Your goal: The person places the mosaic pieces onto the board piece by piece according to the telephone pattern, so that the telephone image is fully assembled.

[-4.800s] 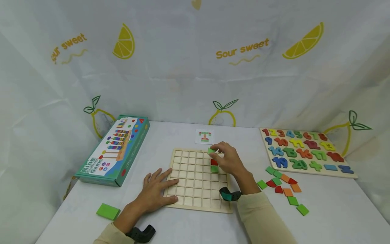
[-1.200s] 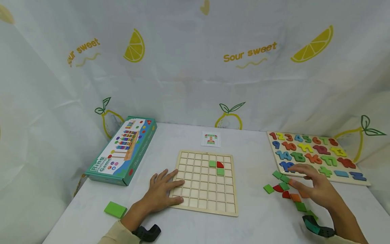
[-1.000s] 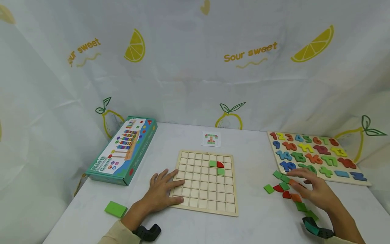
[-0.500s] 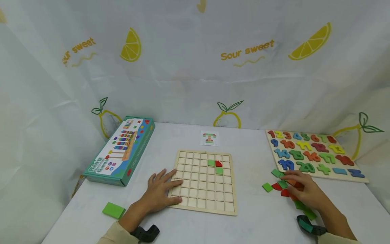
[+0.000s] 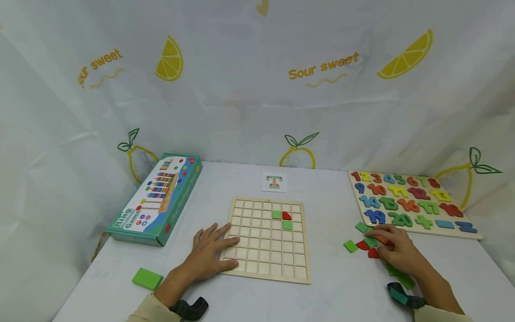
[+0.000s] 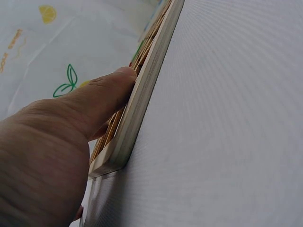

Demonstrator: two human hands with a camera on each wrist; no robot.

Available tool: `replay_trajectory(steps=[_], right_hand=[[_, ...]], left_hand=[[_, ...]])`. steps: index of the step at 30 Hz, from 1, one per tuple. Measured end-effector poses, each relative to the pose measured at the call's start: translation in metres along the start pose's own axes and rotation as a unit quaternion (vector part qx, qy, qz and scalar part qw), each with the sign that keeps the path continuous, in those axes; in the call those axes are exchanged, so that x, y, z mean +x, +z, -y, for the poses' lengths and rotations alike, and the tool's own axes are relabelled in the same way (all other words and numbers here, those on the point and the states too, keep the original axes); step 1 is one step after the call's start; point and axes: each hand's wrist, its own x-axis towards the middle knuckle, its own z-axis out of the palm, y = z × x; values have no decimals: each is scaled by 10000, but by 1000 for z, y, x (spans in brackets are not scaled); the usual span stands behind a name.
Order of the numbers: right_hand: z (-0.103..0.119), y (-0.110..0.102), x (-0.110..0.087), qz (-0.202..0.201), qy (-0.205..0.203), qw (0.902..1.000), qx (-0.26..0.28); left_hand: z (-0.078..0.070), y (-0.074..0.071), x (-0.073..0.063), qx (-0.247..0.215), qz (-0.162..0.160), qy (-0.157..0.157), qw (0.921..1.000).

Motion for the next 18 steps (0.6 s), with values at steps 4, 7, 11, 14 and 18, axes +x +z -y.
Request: replay_trajectory(steps=[4,7,11,14,18], right_hand=[[3,1,-1,30,133,9998,-150],[4,2,0,57,169,9995,-261],[4,2,1,89,197,9991,-374],[5,2,1,95,155,9987,-486],[5,3,2,108,67,9983,-569]], left_hand=[[0,0,0,-40,-9,-7,10000],[0,0,0,-59,-26,-3,10000],[0,0,0,-79,-1,-11,10000],[0,0,0,-60,11,-20,10000],[1,1,-1,-35,-68,22,10000]])
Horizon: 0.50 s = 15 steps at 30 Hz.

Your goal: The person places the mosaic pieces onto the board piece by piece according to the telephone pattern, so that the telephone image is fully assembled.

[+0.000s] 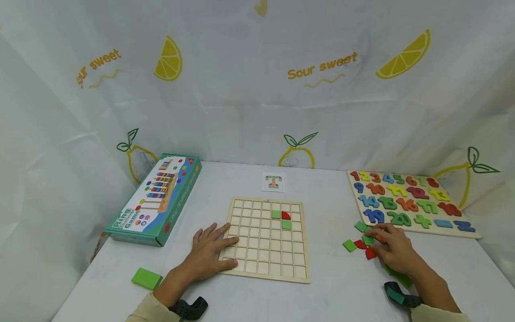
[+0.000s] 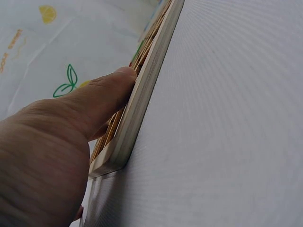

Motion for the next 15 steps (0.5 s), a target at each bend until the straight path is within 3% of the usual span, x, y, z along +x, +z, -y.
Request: replay_trajectory(steps=[6,15], right_hand=[[4,-3,0,-60,37,9999,141],[20,-20,-2,-631,126,9979,89]], left_hand=[[2,1,0,-94,-108,78,9999],[1,2,1,-61,-97,80,9999]])
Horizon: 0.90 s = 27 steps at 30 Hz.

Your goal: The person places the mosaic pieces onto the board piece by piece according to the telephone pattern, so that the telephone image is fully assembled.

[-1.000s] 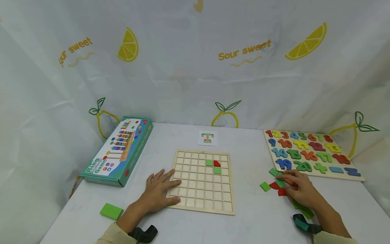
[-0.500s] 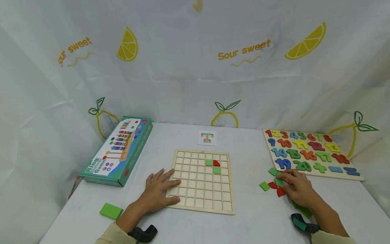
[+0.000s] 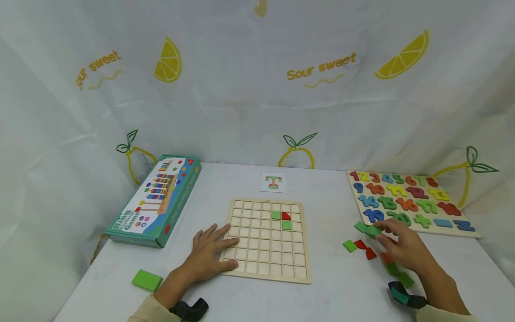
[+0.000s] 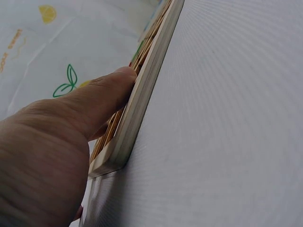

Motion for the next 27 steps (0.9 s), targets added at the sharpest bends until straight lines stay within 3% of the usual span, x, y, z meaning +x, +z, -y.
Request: replay_trajectory(steps=[10,19,27], right_hand=[[38,-20,6,-866,-710,9935,-188],[71,-32,17,-1339,-1357,9816,-29],[103,-31,26,-1453,-1296,9806,229]], left_hand=[[-2,-2,-1,-51,95,-85,9999],[-1,-2,-2,-13,52,-17,10000],[0,0,-1,60,31,18,10000]])
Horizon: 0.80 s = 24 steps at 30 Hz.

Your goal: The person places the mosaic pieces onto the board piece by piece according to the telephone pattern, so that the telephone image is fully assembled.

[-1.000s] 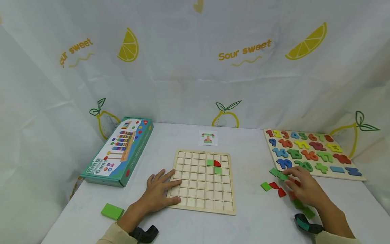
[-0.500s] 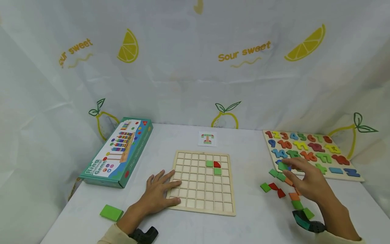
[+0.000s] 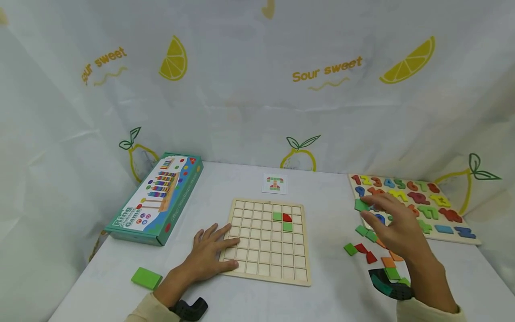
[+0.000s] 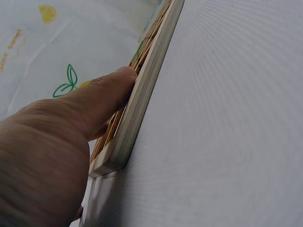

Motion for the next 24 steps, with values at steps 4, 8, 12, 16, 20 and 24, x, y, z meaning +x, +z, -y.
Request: replay_trajectory(steps=[4,8,12,16,20,24], right_hand=[[13,7,7,6,75,9997,215],[23,16,13,-18,92,9991,403],[31,28,21,-113,-107,9988,466],[37,42,29,-142,-308,9969,714],[43,59,34,-11,-313,9947,982],[45,79,40,126,-313,9915,1253]], left_hand=[[0,-1,0,-23,48,-24,10000],[-1,-1,1,-26,101,-68,9999],[-1,-1,1,17,91,-72,9999],[-1,-1,1,44,44,-40,10000],[-1,-1,1,12,70,-79,9999],[-1,-2,1,38,82,-110,9999]])
